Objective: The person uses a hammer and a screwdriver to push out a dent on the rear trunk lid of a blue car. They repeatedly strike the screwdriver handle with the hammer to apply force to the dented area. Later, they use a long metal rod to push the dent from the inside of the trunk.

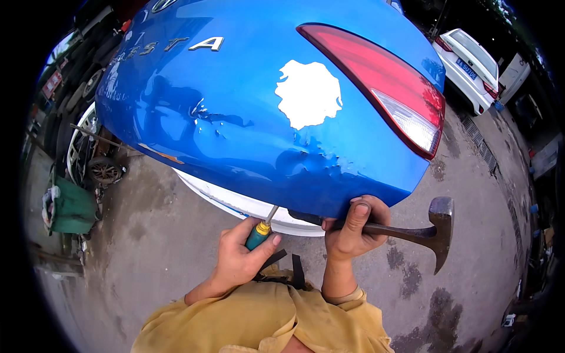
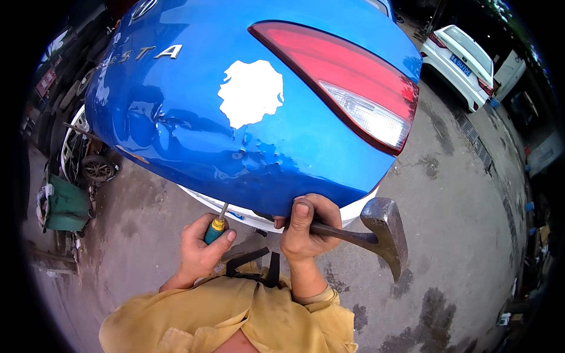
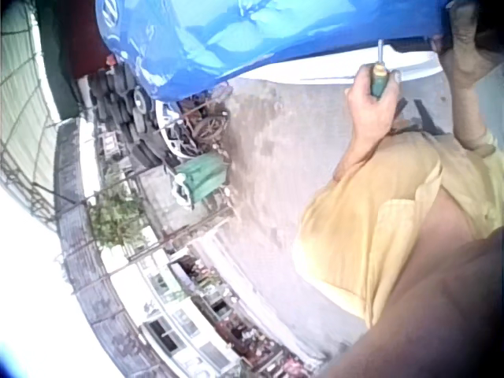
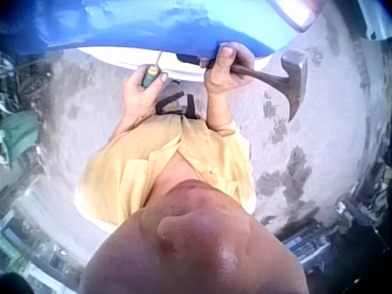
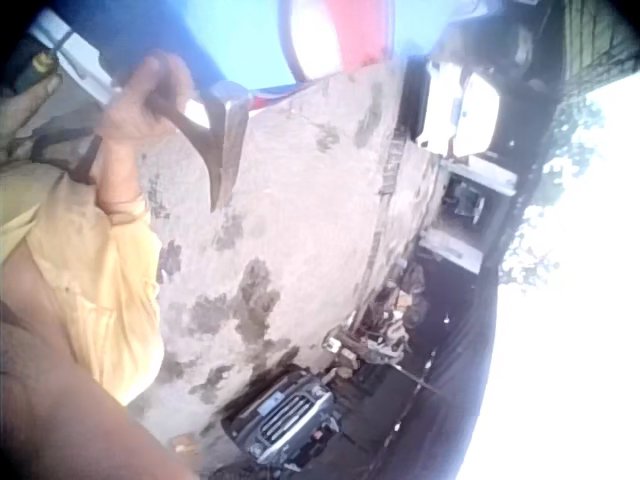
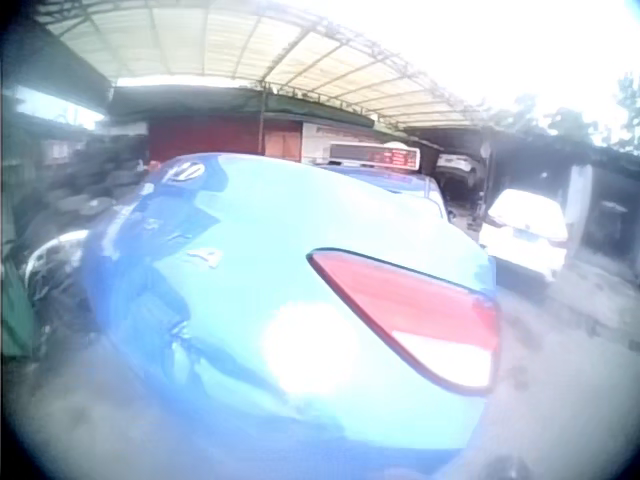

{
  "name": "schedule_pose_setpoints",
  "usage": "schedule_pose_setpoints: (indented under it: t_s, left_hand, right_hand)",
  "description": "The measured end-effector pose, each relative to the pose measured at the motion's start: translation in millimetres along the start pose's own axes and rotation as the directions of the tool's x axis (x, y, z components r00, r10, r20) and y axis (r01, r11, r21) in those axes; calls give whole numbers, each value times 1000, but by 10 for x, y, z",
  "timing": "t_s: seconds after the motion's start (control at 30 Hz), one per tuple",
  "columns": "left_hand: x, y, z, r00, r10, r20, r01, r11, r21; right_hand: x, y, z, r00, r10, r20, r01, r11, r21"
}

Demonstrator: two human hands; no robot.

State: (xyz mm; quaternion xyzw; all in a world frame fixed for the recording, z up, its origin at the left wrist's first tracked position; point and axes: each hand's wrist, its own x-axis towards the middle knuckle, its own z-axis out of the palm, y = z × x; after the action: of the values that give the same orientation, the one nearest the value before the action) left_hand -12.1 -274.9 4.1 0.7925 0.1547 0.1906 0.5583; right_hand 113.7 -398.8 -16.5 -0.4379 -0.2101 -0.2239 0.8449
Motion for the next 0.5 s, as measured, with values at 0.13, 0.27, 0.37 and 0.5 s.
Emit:
schedule_pose_setpoints:
  t_s: [0.13,0.27,0.37,0.5]
  left_hand:
    - [-156,-186,-59,1000,2,1,-2,999,44]
    - [-222,-303,-7,1000,1,-19,-1,1000,1]
    - [-138,-359,-4,999,39,-31,-38,999,32]
    - [-87,-436,-3,987,149,-64,-141,984,108]
  right_hand:
    - [41,-3,9,1000,11,-2,-11,1000,-14]
    - [25,-7,35,1000,6,-7,-6,999,-34]
    - [28,0,24,1000,-18,14,19,999,-45]
    - [3,41,-4,999,-37,15,38,998,-55]
